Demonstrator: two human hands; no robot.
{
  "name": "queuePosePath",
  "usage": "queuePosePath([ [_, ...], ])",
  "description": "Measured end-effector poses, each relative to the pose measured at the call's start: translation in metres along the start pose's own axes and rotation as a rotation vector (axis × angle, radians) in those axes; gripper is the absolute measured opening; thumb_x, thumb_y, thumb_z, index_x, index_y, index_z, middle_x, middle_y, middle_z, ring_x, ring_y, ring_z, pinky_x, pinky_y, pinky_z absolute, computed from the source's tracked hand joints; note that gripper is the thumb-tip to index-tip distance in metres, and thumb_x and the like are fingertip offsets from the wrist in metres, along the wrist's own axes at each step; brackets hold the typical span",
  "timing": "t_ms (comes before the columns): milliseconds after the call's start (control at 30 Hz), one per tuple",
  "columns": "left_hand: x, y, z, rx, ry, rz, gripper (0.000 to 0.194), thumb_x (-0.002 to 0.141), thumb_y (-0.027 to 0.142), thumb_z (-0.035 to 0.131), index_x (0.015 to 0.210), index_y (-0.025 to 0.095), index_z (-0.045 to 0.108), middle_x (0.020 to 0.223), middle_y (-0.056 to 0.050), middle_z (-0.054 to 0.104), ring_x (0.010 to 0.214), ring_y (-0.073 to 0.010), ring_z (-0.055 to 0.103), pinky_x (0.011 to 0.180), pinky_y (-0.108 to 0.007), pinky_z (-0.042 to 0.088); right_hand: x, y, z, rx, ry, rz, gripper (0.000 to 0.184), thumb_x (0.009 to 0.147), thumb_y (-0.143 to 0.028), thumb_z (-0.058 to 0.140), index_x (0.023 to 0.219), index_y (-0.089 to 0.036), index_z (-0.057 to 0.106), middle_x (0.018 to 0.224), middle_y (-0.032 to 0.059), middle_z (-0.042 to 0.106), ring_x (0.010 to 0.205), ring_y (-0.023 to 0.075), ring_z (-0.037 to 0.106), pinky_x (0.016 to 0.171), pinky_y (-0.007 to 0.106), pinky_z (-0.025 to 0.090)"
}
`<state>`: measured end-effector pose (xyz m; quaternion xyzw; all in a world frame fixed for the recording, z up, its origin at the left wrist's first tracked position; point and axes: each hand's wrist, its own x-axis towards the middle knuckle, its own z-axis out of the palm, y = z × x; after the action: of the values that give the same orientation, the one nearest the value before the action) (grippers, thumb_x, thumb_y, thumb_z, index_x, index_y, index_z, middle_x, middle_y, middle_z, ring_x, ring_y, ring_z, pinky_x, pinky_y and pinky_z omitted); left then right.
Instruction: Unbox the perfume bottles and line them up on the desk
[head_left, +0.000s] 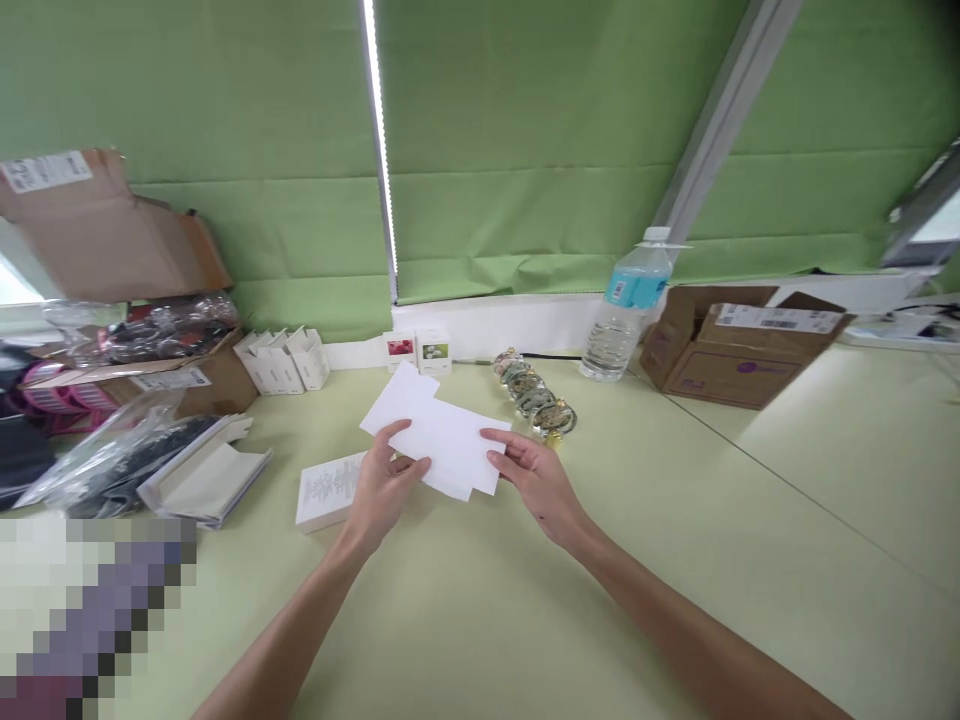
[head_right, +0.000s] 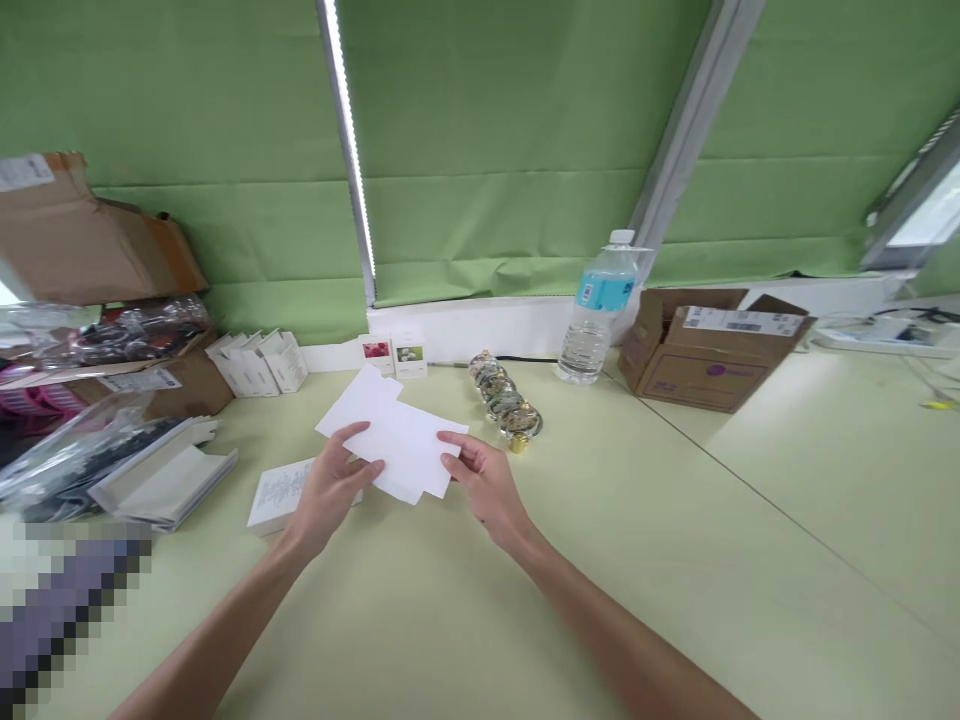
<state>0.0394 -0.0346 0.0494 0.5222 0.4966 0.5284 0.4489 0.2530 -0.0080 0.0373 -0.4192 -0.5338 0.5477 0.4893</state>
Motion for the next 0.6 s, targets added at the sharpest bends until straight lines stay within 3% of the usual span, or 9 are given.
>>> queuePosePath([
  [133,0.006,0.001,-0.006,-0.068,-0.002,0.099,0.066,0.077,0.028,0.065,0.135,0.026,0.035,0.113,-0.009,0.062,0.083,-0.0169,0.066,0.074,-0.031,0.052,-0.004,-0.006,0.004,0.036,-0.056,-0.017,0.058,0.077,-0.04,0.068,0.13,-0.024,0.051,0.112,0.0087,0.068,0.092,0.0233,0.065,0.083,0.042,0.053],
  [233,0.015,0.009,-0.024,-0.085,0.084,0.129,0.072,0.075,0.025,0.065,0.139,0.026,0.03,0.115,-0.011,0.061,0.082,-0.0164,0.066,0.073,-0.03,0.052,-0.006,-0.009,0.004,0.014,-0.034,-0.042,0.069,0.078,-0.043,0.067,0.139,-0.029,0.039,0.115,0.0093,0.066,0.089,0.0239,0.067,0.079,0.045,0.056],
  [333,0.021,0.02,-0.054,-0.081,0.194,0.176,0.076,0.073,0.024,0.065,0.14,0.024,0.029,0.112,-0.011,0.062,0.083,-0.0166,0.065,0.074,-0.03,0.052,-0.006,-0.009,0.003,-0.045,0.003,-0.048,0.071,0.078,-0.045,0.067,0.139,-0.03,0.037,0.117,0.0107,0.065,0.087,0.0246,0.067,0.075,0.045,0.058],
  [433,0.018,0.024,-0.092,0.021,0.3,0.216,0.072,0.072,0.024,0.065,0.138,0.024,0.035,0.105,-0.008,0.063,0.078,-0.014,0.063,0.072,-0.028,0.051,-0.003,-0.006,0.001,-0.084,0.001,-0.036,0.063,0.077,-0.048,0.066,0.133,-0.029,0.045,0.116,0.0121,0.065,0.085,0.0258,0.067,0.073,0.046,0.058],
  [600,0.0,0.014,-0.154,0.163,0.336,0.144,0.055,0.068,0.024,0.066,0.12,0.019,0.053,0.091,-0.005,0.065,0.073,-0.0133,0.06,0.064,-0.024,0.047,0.0,-0.004,-0.003,-0.143,-0.046,0.007,0.048,0.078,-0.049,0.066,0.12,-0.026,0.058,0.114,0.011,0.066,0.088,0.0264,0.066,0.076,0.046,0.059],
])
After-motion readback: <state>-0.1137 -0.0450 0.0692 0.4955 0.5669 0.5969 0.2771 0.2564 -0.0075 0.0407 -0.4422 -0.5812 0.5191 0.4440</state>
